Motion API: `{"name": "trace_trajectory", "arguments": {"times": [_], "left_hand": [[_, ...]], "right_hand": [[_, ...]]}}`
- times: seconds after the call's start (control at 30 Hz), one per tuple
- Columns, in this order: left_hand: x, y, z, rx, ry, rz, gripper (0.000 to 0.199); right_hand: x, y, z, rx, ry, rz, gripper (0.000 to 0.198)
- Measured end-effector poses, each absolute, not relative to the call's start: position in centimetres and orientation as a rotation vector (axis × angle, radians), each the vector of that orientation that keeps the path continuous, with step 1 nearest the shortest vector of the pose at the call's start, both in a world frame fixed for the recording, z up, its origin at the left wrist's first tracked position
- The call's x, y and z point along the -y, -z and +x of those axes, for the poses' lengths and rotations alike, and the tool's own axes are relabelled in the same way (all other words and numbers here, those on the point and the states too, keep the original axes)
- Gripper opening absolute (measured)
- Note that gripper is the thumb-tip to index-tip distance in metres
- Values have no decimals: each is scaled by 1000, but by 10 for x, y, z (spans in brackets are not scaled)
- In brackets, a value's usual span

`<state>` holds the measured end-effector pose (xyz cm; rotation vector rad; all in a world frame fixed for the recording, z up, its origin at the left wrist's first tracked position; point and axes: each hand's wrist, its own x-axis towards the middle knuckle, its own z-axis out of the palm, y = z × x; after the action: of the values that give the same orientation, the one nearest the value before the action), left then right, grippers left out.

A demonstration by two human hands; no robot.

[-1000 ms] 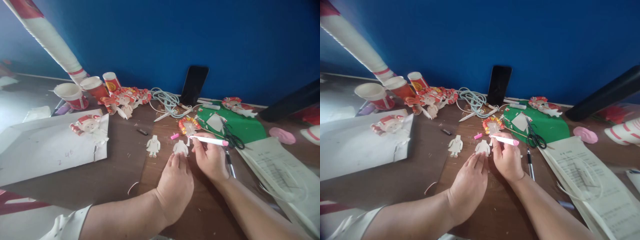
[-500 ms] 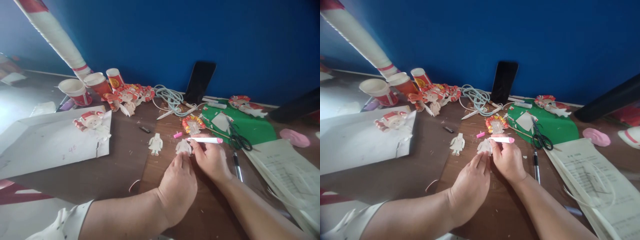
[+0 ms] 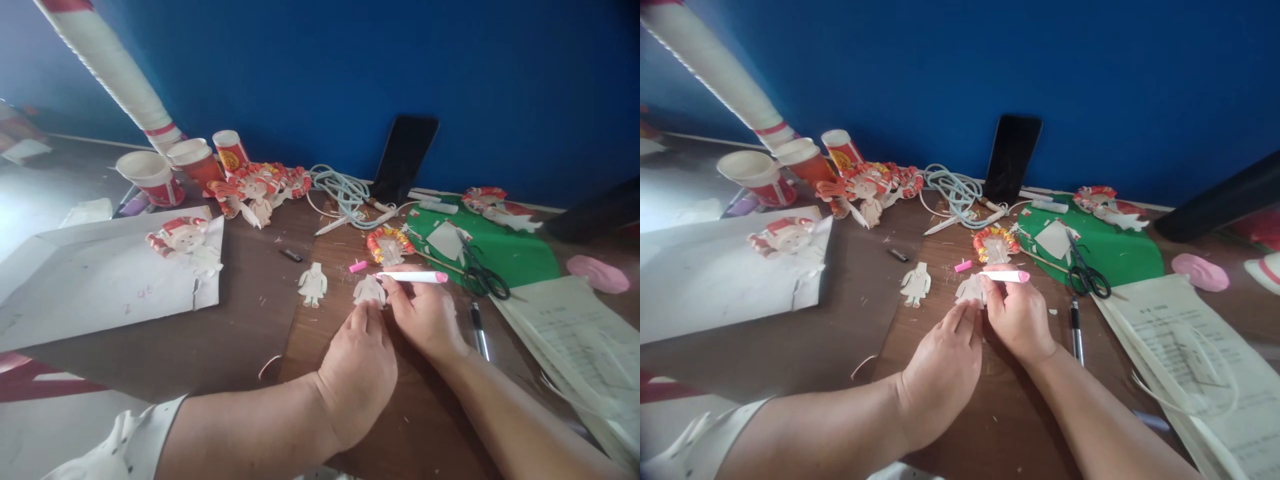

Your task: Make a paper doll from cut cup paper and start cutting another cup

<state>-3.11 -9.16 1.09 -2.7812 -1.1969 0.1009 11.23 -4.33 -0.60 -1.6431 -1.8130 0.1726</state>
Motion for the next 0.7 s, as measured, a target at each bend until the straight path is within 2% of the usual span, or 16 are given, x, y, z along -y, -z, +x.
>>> {"name": "trace_trajectory", "arguments": {"times": [0.7], "left_hand": [[90,-13,-32,1104,-71,-2759,44]], "right_hand": [[46,6,111,1846,-94,-1643,23]]}}
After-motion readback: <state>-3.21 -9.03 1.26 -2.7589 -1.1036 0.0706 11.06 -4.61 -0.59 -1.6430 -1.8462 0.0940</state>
